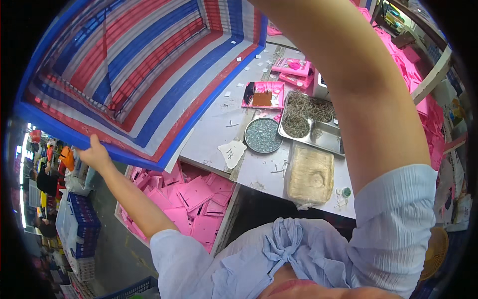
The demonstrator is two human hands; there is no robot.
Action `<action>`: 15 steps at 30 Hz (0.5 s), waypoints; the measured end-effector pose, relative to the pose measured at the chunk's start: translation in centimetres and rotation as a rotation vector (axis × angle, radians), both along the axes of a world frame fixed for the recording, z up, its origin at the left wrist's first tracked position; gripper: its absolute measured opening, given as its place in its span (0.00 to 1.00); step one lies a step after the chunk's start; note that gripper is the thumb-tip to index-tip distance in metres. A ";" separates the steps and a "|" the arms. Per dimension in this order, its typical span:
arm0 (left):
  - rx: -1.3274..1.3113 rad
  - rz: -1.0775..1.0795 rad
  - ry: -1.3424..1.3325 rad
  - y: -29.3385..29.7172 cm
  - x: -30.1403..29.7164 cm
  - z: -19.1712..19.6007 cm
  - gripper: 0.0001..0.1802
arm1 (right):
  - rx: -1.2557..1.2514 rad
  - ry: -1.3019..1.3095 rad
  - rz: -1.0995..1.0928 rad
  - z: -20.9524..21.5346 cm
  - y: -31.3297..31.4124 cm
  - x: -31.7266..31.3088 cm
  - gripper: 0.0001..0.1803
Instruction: Assembling the internal electronic components of a pink plastic toy, including soldering wires and using a power screwdriver.
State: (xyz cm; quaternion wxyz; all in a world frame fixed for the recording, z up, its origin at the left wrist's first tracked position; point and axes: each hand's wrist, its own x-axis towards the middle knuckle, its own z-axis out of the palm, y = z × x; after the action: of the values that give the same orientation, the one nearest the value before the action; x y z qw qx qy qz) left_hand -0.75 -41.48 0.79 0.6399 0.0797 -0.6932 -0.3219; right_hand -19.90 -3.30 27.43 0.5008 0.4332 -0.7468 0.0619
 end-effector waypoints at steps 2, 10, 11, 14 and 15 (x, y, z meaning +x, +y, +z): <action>0.048 -0.030 -0.034 -4.0 -1.6 -0.1 0.28 | 0.132 -0.141 -0.089 -0.3 -1.5 1.4 0.22; 0.130 -0.064 -0.080 -7.1 -3.4 -1.3 0.31 | 0.753 -0.927 -0.443 -29.7 5.1 -7.9 0.16; 0.103 -0.071 -0.055 -7.0 -3.3 -1.4 0.31 | 0.756 -1.123 -0.515 -33.6 6.5 -6.1 0.16; 0.129 -0.057 0.015 -4.6 -3.7 -2.0 0.32 | 0.637 -0.954 -0.516 -41.9 9.5 -0.9 0.14; 0.090 -0.004 -0.023 -4.0 -3.7 -2.5 0.34 | 0.604 -0.891 -0.530 -43.9 10.0 -0.9 0.14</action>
State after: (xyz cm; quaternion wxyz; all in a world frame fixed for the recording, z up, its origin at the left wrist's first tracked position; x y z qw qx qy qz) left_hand -4.43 -45.47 -1.76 0.6272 0.1106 -0.6854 -0.3531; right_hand -20.78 6.74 -16.44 -0.0077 0.2876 -0.9520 -0.1045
